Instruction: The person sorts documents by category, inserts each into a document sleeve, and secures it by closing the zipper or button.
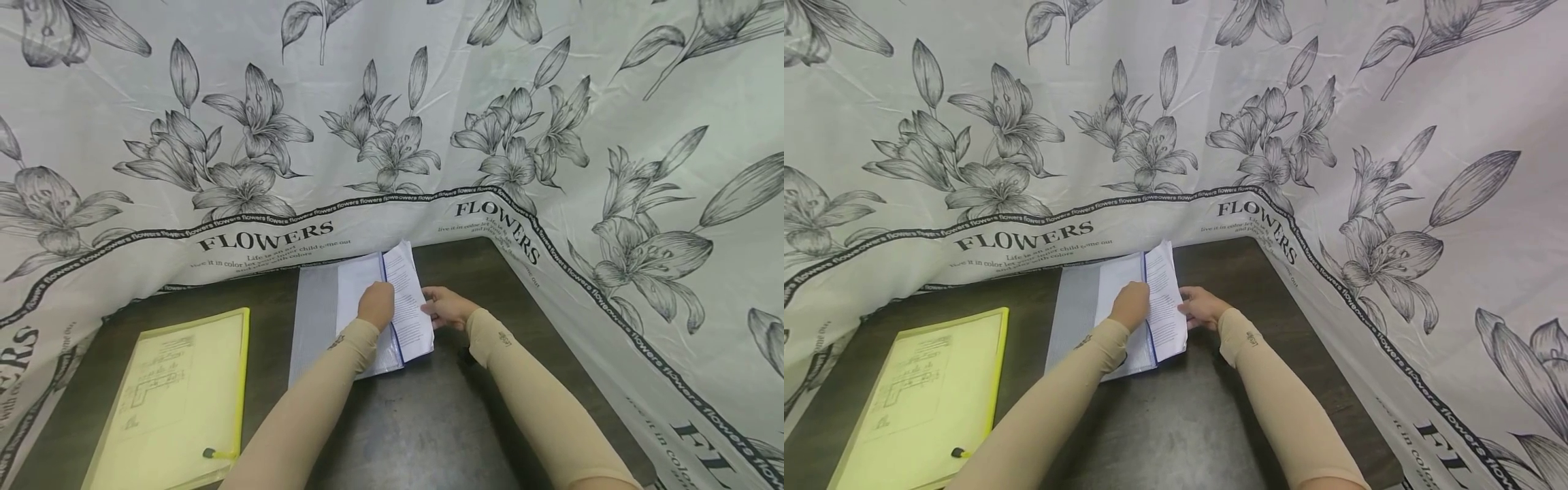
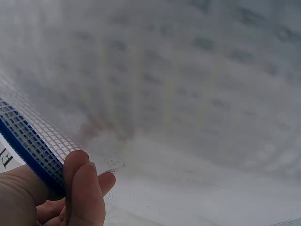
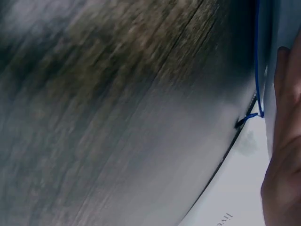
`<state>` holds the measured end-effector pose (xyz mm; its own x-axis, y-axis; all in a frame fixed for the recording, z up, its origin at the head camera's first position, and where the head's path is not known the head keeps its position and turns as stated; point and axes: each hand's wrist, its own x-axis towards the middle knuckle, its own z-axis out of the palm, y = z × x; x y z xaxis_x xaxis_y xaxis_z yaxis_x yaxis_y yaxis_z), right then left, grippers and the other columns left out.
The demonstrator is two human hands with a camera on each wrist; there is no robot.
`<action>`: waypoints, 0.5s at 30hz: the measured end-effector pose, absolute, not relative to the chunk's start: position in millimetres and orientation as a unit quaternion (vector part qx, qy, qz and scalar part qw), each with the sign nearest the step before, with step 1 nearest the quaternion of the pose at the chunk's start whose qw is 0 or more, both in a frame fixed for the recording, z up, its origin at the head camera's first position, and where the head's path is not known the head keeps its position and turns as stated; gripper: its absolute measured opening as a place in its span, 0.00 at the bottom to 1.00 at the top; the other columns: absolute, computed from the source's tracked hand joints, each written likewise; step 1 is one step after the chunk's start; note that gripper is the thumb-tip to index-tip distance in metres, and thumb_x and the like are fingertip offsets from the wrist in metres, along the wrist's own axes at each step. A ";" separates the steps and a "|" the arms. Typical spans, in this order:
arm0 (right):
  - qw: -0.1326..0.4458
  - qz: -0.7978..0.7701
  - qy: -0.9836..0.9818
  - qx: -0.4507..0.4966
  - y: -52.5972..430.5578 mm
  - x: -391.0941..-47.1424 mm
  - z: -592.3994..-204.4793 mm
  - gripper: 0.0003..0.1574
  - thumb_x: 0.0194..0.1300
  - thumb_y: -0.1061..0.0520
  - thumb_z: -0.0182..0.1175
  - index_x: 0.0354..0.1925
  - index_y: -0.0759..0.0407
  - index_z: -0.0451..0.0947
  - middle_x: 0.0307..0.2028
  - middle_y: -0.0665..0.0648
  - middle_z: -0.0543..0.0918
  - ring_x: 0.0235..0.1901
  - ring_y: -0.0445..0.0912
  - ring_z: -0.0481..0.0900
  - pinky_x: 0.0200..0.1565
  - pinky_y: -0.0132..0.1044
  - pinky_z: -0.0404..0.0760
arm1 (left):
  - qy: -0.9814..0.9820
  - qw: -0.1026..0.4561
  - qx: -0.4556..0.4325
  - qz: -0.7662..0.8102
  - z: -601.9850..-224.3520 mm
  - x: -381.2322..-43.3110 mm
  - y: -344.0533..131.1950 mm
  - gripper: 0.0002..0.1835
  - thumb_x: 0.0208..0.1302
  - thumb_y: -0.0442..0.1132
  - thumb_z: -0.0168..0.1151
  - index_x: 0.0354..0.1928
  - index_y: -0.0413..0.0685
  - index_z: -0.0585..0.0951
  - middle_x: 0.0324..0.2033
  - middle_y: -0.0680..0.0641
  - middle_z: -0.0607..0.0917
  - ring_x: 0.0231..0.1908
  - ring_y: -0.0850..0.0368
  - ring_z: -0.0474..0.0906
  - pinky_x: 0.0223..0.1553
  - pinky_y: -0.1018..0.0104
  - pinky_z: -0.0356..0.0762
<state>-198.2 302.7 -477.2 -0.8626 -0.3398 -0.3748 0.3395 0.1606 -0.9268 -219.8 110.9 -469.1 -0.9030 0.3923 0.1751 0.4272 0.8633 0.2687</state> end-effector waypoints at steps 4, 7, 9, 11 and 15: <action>0.260 -0.643 0.720 0.005 298.9 -198.8 -476.3 0.31 0.77 0.69 0.44 0.74 0.67 0.56 0.53 0.67 0.82 0.46 0.54 0.85 0.43 0.50 0.86 | -0.965 0.053 -0.206 -0.152 -469.3 -220.1 110.6 0.12 0.71 0.28 0.52 0.34 0.35 0.84 0.32 0.37 0.87 0.35 0.41 0.86 0.38 0.51 0.84; 0.257 -0.640 0.724 0.013 296.9 -198.5 -474.6 0.32 0.77 0.70 0.45 0.75 0.67 0.56 0.55 0.67 0.81 0.46 0.54 0.85 0.44 0.50 0.86 | -0.967 0.048 -0.201 -0.148 -469.9 -220.5 110.3 0.12 0.72 0.29 0.52 0.35 0.35 0.84 0.33 0.37 0.88 0.35 0.41 0.86 0.39 0.51 0.85; 0.251 -0.632 0.733 0.018 296.1 -198.1 -473.2 0.32 0.76 0.70 0.46 0.75 0.67 0.58 0.56 0.67 0.80 0.46 0.54 0.85 0.44 0.49 0.86 | -0.968 0.048 -0.200 -0.146 -470.1 -220.6 110.3 0.11 0.72 0.29 0.52 0.35 0.35 0.84 0.33 0.37 0.88 0.35 0.42 0.86 0.39 0.51 0.85; 0.240 -0.623 0.745 0.020 295.2 -198.1 -472.3 0.32 0.75 0.71 0.48 0.74 0.67 0.59 0.58 0.68 0.79 0.47 0.54 0.84 0.44 0.49 0.86 | -0.968 0.045 -0.199 -0.146 -469.9 -220.4 110.4 0.11 0.72 0.29 0.52 0.36 0.35 0.84 0.33 0.37 0.88 0.35 0.42 0.86 0.38 0.52 0.85; 0.208 -0.581 0.787 0.012 292.3 -198.2 -468.6 0.38 0.72 0.73 0.52 0.76 0.64 0.57 0.64 0.69 0.76 0.49 0.54 0.83 0.45 0.49 0.86 | -0.969 0.039 -0.196 -0.144 -469.1 -220.3 110.5 0.11 0.72 0.29 0.52 0.36 0.35 0.84 0.33 0.37 0.88 0.35 0.42 0.87 0.38 0.52 0.85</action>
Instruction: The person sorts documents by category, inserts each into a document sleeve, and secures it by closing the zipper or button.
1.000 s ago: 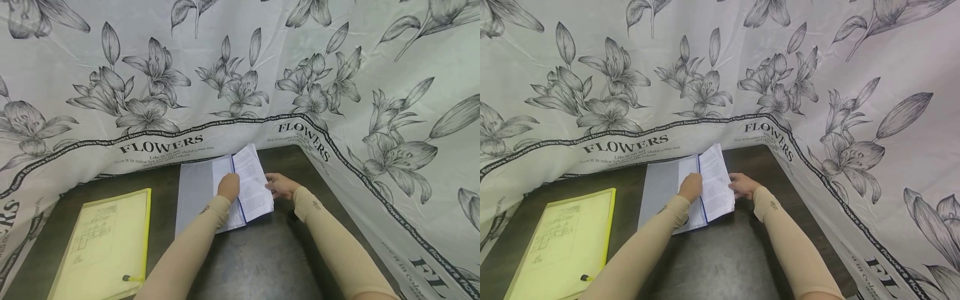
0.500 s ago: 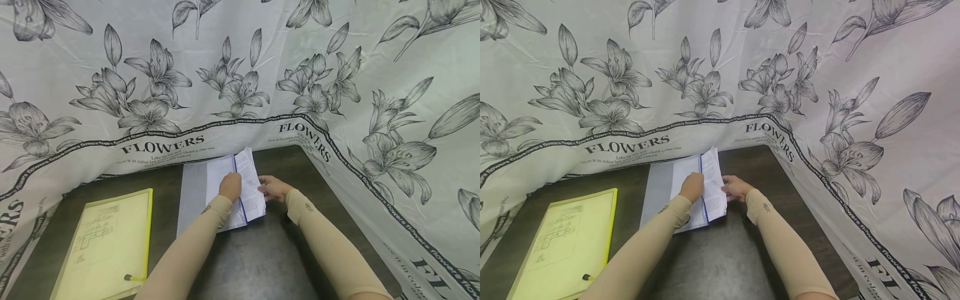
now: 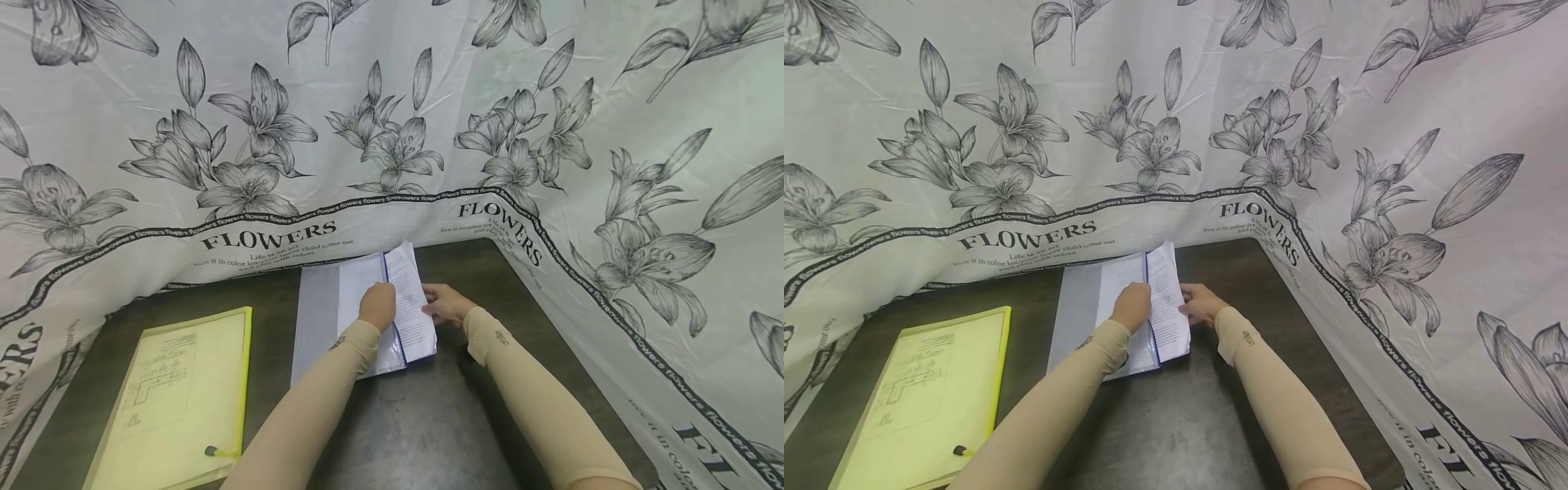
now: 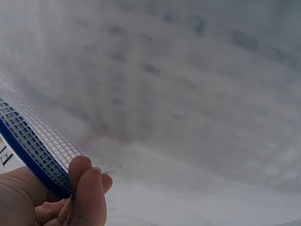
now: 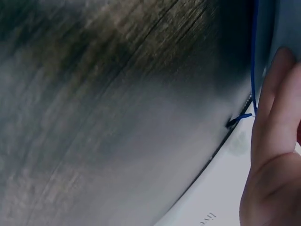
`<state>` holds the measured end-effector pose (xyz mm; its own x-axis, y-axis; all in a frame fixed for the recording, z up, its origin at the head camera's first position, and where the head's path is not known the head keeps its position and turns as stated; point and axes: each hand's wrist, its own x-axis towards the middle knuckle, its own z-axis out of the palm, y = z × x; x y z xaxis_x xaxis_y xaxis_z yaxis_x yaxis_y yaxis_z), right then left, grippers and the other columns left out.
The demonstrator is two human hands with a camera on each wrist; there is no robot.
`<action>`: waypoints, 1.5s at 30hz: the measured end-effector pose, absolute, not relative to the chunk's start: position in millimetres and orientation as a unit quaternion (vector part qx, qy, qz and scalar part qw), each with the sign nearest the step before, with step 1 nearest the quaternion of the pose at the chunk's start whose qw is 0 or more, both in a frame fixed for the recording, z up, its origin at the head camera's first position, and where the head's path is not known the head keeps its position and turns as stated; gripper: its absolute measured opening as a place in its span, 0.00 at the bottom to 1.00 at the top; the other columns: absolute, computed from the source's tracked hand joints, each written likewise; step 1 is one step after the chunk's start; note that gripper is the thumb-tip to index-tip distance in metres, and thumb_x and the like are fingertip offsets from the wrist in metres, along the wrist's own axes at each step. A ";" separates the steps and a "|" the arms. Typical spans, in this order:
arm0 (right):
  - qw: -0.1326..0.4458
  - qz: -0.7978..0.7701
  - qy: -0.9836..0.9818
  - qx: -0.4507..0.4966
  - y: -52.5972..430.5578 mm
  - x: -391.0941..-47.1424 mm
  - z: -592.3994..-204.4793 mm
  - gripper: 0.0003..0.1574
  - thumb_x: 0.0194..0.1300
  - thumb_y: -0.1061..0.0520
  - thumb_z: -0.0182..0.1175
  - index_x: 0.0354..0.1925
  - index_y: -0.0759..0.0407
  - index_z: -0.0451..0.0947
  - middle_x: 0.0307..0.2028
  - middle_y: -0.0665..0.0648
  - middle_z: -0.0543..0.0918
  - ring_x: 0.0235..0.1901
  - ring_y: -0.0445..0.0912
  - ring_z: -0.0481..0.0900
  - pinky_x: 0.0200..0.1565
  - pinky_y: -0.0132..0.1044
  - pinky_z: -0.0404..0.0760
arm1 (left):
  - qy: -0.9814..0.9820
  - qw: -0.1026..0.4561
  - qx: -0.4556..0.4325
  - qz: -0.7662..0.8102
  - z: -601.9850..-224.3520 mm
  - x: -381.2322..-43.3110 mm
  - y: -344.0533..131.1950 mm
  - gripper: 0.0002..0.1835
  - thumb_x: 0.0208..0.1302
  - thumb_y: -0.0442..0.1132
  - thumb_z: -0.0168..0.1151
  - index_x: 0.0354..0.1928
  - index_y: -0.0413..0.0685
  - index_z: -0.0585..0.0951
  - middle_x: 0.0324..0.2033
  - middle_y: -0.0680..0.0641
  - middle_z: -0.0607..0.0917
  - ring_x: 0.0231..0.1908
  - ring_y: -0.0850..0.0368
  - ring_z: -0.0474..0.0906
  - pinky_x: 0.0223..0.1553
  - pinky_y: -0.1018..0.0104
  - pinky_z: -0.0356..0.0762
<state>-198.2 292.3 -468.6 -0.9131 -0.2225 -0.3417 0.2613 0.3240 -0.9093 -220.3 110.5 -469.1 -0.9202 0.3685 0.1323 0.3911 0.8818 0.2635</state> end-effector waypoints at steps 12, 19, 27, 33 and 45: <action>0.161 -0.540 0.826 -0.003 288.0 -202.4 -471.7 0.40 0.74 0.73 0.49 0.79 0.58 0.53 0.66 0.69 0.73 0.57 0.56 0.80 0.54 0.51 0.82 | -0.966 0.052 -0.207 -0.148 -472.2 -219.3 107.6 0.11 0.72 0.30 0.53 0.35 0.34 0.84 0.32 0.37 0.87 0.33 0.43 0.87 0.36 0.53 0.85; 0.153 -0.542 0.827 -0.008 287.9 -205.0 -469.4 0.39 0.72 0.74 0.50 0.77 0.59 0.58 0.61 0.70 0.78 0.52 0.56 0.82 0.48 0.50 0.85 | -0.964 0.063 -0.212 -0.145 -472.6 -218.0 106.4 0.10 0.71 0.29 0.55 0.35 0.35 0.84 0.31 0.38 0.87 0.33 0.43 0.86 0.37 0.53 0.85; 0.160 -0.575 0.802 0.002 280.2 -206.1 -472.2 0.41 0.71 0.76 0.51 0.77 0.61 0.56 0.62 0.73 0.76 0.55 0.60 0.82 0.47 0.49 0.86 | -0.964 0.072 -0.214 -0.143 -469.0 -217.2 104.8 0.10 0.72 0.30 0.54 0.35 0.36 0.84 0.31 0.38 0.87 0.33 0.42 0.86 0.36 0.52 0.85; 0.168 -0.581 0.796 0.002 273.0 -208.5 -474.5 0.41 0.70 0.77 0.51 0.77 0.62 0.56 0.62 0.73 0.76 0.55 0.61 0.81 0.47 0.50 0.86 | -0.965 0.064 -0.212 -0.137 -468.7 -217.5 102.5 0.10 0.71 0.29 0.54 0.34 0.37 0.84 0.31 0.39 0.87 0.33 0.42 0.86 0.37 0.52 0.84; 0.166 -0.580 0.798 -0.006 251.3 -209.8 -479.1 0.43 0.69 0.78 0.51 0.78 0.64 0.54 0.63 0.74 0.76 0.56 0.61 0.81 0.48 0.50 0.85 | -0.961 0.075 -0.226 -0.141 -465.9 -214.6 103.3 0.06 0.68 0.26 0.57 0.34 0.34 0.83 0.30 0.37 0.86 0.33 0.42 0.86 0.36 0.52 0.85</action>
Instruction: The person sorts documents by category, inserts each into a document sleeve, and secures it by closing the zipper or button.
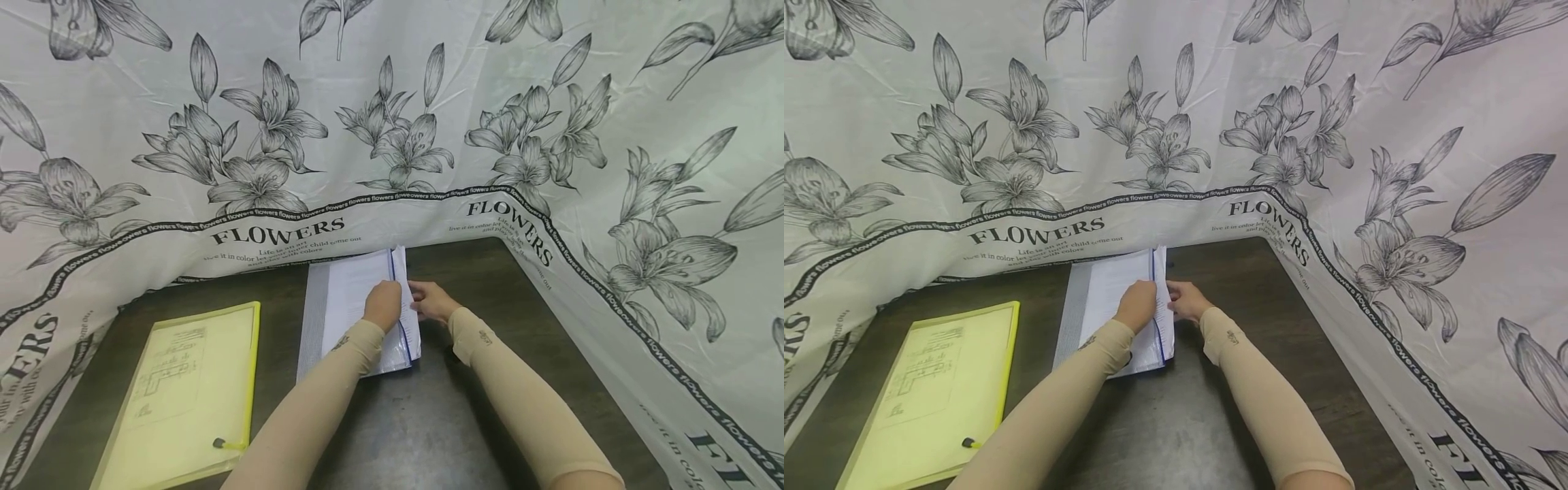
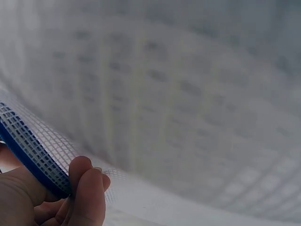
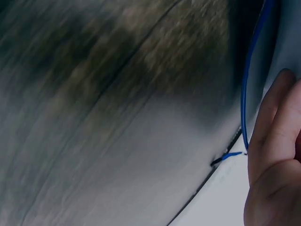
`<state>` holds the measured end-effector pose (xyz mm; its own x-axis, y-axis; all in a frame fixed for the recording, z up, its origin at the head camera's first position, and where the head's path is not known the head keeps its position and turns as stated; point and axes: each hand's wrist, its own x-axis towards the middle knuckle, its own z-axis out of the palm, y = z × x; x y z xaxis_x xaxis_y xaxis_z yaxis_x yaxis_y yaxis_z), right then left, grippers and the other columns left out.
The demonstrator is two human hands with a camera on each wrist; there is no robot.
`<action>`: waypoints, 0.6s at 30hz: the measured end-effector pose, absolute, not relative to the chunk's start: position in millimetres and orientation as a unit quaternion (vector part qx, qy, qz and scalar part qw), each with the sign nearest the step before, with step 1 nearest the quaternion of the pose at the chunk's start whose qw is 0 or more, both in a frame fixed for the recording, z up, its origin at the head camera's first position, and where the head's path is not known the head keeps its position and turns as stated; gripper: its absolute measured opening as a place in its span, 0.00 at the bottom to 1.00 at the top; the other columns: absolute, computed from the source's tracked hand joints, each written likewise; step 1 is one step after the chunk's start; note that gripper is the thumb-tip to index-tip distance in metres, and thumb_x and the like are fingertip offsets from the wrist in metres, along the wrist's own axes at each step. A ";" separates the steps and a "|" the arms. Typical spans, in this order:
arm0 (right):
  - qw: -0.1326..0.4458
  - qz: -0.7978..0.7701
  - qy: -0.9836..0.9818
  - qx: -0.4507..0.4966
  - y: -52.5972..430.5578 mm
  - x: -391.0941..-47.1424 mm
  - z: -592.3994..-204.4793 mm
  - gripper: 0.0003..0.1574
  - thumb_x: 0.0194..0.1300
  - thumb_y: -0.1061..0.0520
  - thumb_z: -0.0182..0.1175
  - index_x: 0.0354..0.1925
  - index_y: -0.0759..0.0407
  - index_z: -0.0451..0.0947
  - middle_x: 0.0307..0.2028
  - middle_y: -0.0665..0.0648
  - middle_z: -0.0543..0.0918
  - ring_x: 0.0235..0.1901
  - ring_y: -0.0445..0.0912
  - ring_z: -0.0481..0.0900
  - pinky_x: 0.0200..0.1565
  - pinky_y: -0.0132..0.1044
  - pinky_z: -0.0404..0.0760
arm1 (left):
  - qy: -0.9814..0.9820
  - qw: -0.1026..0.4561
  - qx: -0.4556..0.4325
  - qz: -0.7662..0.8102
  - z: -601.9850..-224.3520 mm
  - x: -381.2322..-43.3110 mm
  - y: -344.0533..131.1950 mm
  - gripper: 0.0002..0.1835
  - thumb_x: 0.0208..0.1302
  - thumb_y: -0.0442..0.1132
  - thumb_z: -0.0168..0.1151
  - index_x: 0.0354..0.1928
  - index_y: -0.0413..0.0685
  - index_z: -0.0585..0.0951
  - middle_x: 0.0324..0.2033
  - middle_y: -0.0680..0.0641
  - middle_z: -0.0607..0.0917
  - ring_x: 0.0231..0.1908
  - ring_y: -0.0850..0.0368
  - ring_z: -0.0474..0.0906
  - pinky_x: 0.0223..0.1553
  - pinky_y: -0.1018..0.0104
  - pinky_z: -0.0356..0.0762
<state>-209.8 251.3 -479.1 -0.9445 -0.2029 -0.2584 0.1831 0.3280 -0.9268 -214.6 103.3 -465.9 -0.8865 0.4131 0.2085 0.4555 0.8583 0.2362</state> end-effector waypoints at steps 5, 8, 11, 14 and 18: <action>0.167 -0.575 0.801 -0.008 242.6 -209.4 -479.3 0.43 0.70 0.77 0.51 0.78 0.63 0.53 0.62 0.74 0.76 0.55 0.61 0.81 0.47 0.49 0.86 | -0.960 0.081 -0.231 -0.135 -465.8 -214.1 103.2 0.05 0.67 0.26 0.59 0.35 0.34 0.83 0.29 0.38 0.86 0.32 0.42 0.86 0.35 0.54 0.85; 0.172 -0.571 0.803 -0.017 239.4 -210.2 -480.4 0.43 0.70 0.77 0.51 0.78 0.63 0.53 0.62 0.74 0.75 0.56 0.61 0.81 0.48 0.48 0.85 | -0.959 0.083 -0.239 -0.125 -467.5 -215.1 103.2 0.04 0.66 0.27 0.60 0.36 0.33 0.83 0.29 0.38 0.86 0.32 0.43 0.86 0.35 0.55 0.86; 0.171 -0.561 0.809 -0.028 237.5 -211.5 -482.2 0.42 0.70 0.77 0.52 0.78 0.62 0.55 0.62 0.73 0.76 0.55 0.60 0.81 0.47 0.48 0.86 | -0.960 0.078 -0.237 -0.128 -468.7 -216.5 103.7 0.03 0.64 0.27 0.62 0.36 0.34 0.84 0.30 0.38 0.86 0.32 0.43 0.86 0.36 0.55 0.86; 0.171 -0.555 0.813 -0.039 236.3 -212.6 -484.2 0.40 0.70 0.75 0.53 0.76 0.62 0.59 0.61 0.71 0.78 0.54 0.59 0.82 0.46 0.47 0.86 | -0.961 0.068 -0.232 -0.136 -469.2 -217.4 104.5 0.03 0.63 0.26 0.63 0.34 0.36 0.85 0.30 0.39 0.87 0.33 0.44 0.86 0.37 0.55 0.86; 0.170 -0.549 0.817 -0.045 233.2 -212.7 -485.1 0.34 0.71 0.72 0.55 0.73 0.64 0.66 0.56 0.69 0.82 0.48 0.56 0.85 0.44 0.46 0.87 | -0.960 0.056 -0.231 -0.148 -467.2 -216.6 106.2 0.02 0.63 0.27 0.64 0.33 0.35 0.85 0.30 0.39 0.87 0.33 0.45 0.87 0.35 0.57 0.86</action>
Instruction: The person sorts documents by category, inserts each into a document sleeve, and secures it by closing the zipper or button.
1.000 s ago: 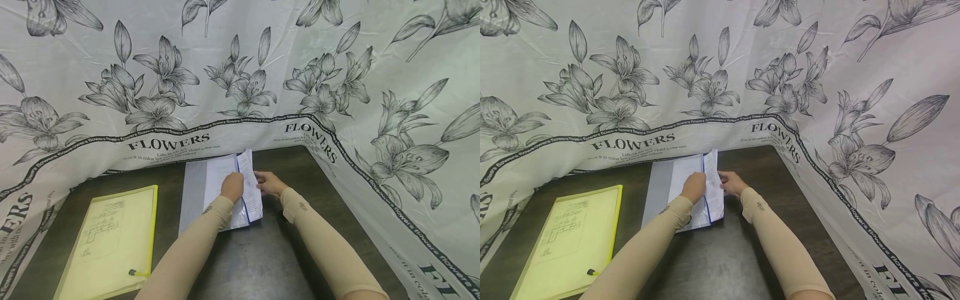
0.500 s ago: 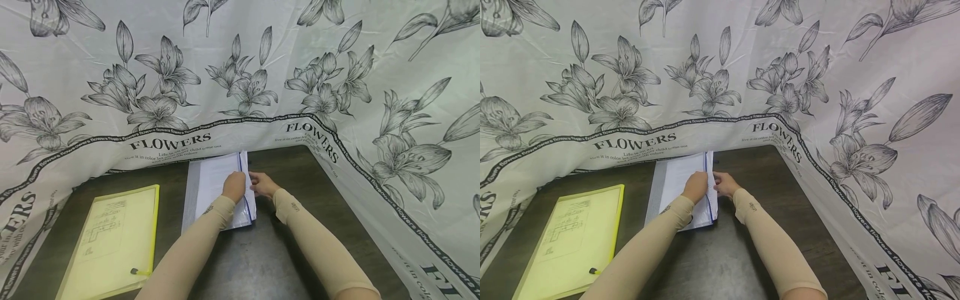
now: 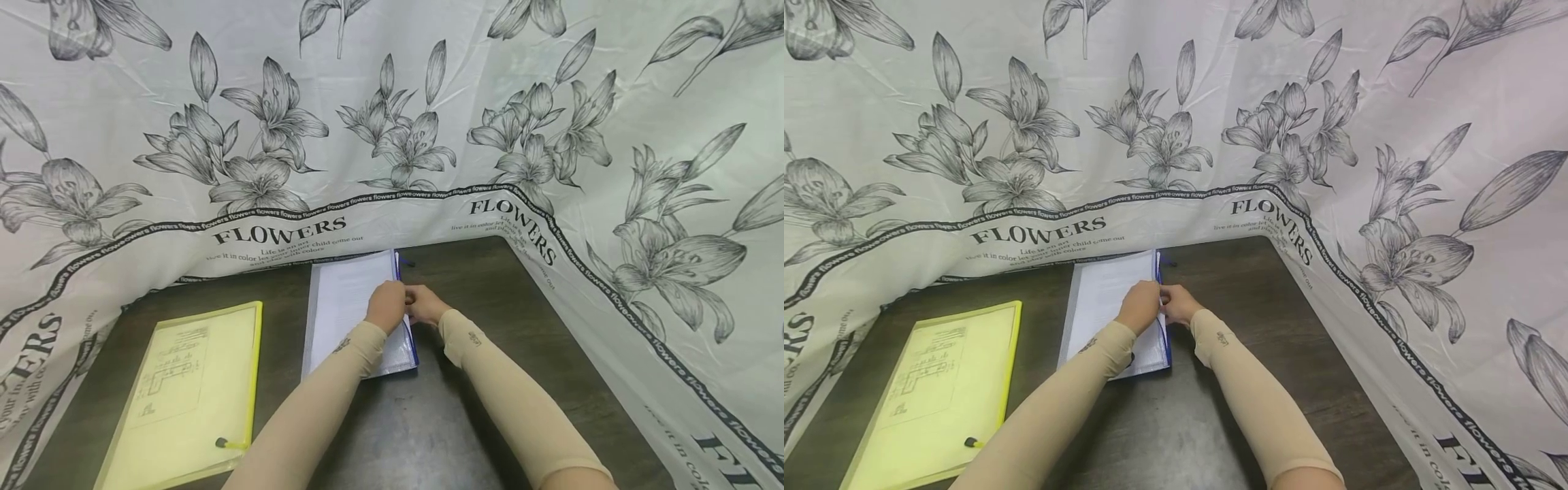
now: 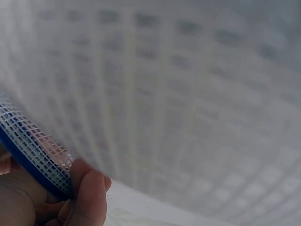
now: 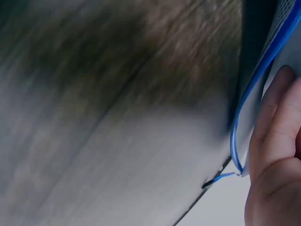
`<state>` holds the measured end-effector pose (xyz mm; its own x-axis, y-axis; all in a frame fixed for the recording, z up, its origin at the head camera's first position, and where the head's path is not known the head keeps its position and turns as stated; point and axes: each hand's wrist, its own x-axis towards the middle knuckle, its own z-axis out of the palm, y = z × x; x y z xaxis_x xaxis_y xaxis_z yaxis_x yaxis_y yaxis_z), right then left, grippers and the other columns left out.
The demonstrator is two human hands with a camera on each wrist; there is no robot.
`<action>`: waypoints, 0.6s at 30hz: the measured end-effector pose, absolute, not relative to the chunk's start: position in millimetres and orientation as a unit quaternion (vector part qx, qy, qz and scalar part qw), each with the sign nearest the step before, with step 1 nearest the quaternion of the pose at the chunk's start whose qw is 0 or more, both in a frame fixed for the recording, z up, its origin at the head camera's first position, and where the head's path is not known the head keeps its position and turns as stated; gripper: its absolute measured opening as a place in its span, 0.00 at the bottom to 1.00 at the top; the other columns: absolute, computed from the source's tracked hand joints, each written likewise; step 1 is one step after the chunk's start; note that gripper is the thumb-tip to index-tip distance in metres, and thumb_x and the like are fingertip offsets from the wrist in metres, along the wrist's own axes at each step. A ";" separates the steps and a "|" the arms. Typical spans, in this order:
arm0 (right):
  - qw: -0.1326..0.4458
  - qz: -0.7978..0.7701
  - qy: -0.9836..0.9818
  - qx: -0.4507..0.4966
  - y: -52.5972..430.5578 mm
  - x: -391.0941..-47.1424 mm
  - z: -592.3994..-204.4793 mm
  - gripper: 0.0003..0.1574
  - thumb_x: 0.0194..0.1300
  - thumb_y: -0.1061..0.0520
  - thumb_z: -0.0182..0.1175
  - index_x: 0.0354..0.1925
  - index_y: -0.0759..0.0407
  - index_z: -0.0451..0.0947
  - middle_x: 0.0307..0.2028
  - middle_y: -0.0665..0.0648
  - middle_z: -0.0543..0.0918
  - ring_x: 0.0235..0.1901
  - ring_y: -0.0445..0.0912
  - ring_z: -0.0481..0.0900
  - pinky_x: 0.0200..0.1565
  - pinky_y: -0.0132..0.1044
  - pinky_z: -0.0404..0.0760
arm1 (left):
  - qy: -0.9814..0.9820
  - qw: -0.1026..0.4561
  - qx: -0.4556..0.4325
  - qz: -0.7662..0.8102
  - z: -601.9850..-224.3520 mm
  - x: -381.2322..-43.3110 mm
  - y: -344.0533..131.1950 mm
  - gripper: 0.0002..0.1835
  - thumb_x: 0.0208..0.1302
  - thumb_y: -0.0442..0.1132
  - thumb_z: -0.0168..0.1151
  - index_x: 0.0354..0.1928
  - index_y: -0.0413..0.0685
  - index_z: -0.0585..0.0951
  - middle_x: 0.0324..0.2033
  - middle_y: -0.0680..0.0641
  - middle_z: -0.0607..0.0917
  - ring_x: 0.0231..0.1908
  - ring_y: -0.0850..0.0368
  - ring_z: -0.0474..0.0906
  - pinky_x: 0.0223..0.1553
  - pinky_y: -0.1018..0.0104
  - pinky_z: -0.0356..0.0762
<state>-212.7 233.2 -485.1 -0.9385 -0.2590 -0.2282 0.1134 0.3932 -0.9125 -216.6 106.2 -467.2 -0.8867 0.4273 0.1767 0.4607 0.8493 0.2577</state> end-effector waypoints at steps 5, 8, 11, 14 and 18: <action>0.167 -0.550 0.818 -0.032 231.2 -215.0 -489.0 0.32 0.71 0.71 0.56 0.71 0.63 0.68 0.49 0.65 0.85 0.43 0.52 0.85 0.42 0.45 0.87 | -0.958 0.052 -0.232 -0.158 -469.0 -216.1 106.9 0.04 0.67 0.28 0.64 0.35 0.33 0.85 0.31 0.39 0.88 0.32 0.45 0.88 0.33 0.59 0.86; 0.177 -0.561 0.808 -0.029 232.1 -215.5 -490.4 0.35 0.72 0.72 0.54 0.74 0.62 0.63 0.54 0.67 0.83 0.46 0.54 0.85 0.42 0.46 0.87 | -0.958 0.051 -0.226 -0.166 -470.9 -217.7 106.8 0.06 0.68 0.30 0.64 0.34 0.34 0.86 0.30 0.39 0.88 0.32 0.44 0.88 0.32 0.58 0.86; 0.185 -0.568 0.801 -0.026 232.0 -214.2 -490.1 0.38 0.73 0.72 0.53 0.77 0.62 0.57 0.56 0.67 0.82 0.47 0.56 0.85 0.43 0.46 0.87 | -0.959 0.039 -0.215 -0.179 -471.5 -219.5 105.5 0.08 0.69 0.33 0.64 0.34 0.34 0.86 0.30 0.39 0.88 0.31 0.43 0.88 0.30 0.57 0.86; 0.186 -0.567 0.802 -0.022 231.9 -213.4 -489.4 0.40 0.73 0.73 0.52 0.78 0.63 0.54 0.55 0.68 0.81 0.49 0.56 0.85 0.44 0.45 0.87 | -0.956 0.022 -0.205 -0.207 -470.5 -220.4 102.0 0.09 0.69 0.34 0.63 0.34 0.33 0.85 0.27 0.39 0.87 0.27 0.45 0.86 0.27 0.58 0.84; 0.184 -0.565 0.804 -0.017 232.0 -214.4 -489.2 0.41 0.72 0.72 0.54 0.78 0.65 0.53 0.58 0.68 0.80 0.50 0.56 0.84 0.44 0.43 0.87 | -0.948 0.007 -0.200 -0.247 -466.9 -221.6 93.8 0.09 0.67 0.33 0.59 0.31 0.33 0.82 0.20 0.43 0.81 0.18 0.52 0.76 0.20 0.61 0.76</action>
